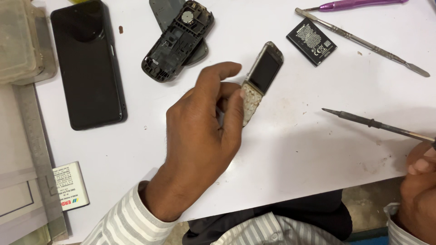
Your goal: The person removes the battery from a feature phone, pries off the back cover and keypad assembly using a pry tool, separates the front housing, and extracts the green motherboard. They then hold the board and pry at its edge with a screwdriver while the phone shell, battery, and other phones sit on the workbench.
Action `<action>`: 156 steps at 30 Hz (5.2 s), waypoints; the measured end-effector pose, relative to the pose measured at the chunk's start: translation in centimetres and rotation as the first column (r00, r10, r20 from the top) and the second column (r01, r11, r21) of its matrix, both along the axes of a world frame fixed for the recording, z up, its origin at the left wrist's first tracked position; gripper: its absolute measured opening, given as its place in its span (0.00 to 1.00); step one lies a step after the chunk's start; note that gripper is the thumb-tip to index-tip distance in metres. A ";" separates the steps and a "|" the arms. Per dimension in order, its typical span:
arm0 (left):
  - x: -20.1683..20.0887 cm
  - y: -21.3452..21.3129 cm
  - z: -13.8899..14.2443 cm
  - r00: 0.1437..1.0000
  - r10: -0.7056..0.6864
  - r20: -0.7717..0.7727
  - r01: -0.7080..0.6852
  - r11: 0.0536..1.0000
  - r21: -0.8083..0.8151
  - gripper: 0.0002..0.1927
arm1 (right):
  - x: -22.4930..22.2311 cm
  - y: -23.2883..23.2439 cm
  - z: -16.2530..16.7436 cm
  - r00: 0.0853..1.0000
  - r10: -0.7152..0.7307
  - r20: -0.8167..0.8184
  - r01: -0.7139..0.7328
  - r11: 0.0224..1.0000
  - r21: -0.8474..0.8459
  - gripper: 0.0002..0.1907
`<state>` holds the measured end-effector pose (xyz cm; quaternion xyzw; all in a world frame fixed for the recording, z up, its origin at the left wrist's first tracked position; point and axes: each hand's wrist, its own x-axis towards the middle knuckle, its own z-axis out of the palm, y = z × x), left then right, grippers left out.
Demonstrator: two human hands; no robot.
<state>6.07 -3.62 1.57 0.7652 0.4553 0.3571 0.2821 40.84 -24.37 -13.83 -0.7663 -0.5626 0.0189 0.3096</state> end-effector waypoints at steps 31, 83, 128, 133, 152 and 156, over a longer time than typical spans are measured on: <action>0.3 -0.9 0.6 0.962 -0.214 -0.171 0.233 0.967 0.102 0.24 | 1.5 -0.5 -0.9 0.992 0.019 -0.122 -0.020 1.000 0.000 0.06; -0.1 -1.0 0.6 0.978 -0.208 -0.019 0.209 0.973 0.092 0.29 | 2.8 -3.5 -3.5 0.993 -0.085 -0.077 0.045 0.907 -0.419 0.15; -0.2 -1.1 0.4 0.982 -0.188 -0.030 0.190 0.976 0.108 0.27 | 5.7 -5.7 -7.9 0.881 -0.028 -0.473 -0.048 0.988 -0.149 0.25; -0.1 -1.0 0.4 0.982 -0.187 -0.025 0.188 0.976 0.105 0.27 | 5.7 -6.4 -8.0 0.900 0.036 -0.435 -0.095 0.989 -0.113 0.25; -0.2 -1.0 0.5 0.982 -0.188 -0.029 0.189 0.978 0.088 0.27 | 2.9 -4.3 -4.5 0.997 -0.053 -0.055 0.036 0.962 -0.272 0.14; -0.2 -0.9 0.6 0.981 -0.189 -0.039 0.192 0.978 0.081 0.27 | 2.7 -3.4 -4.5 0.971 -0.063 -0.229 0.011 0.975 -0.224 0.14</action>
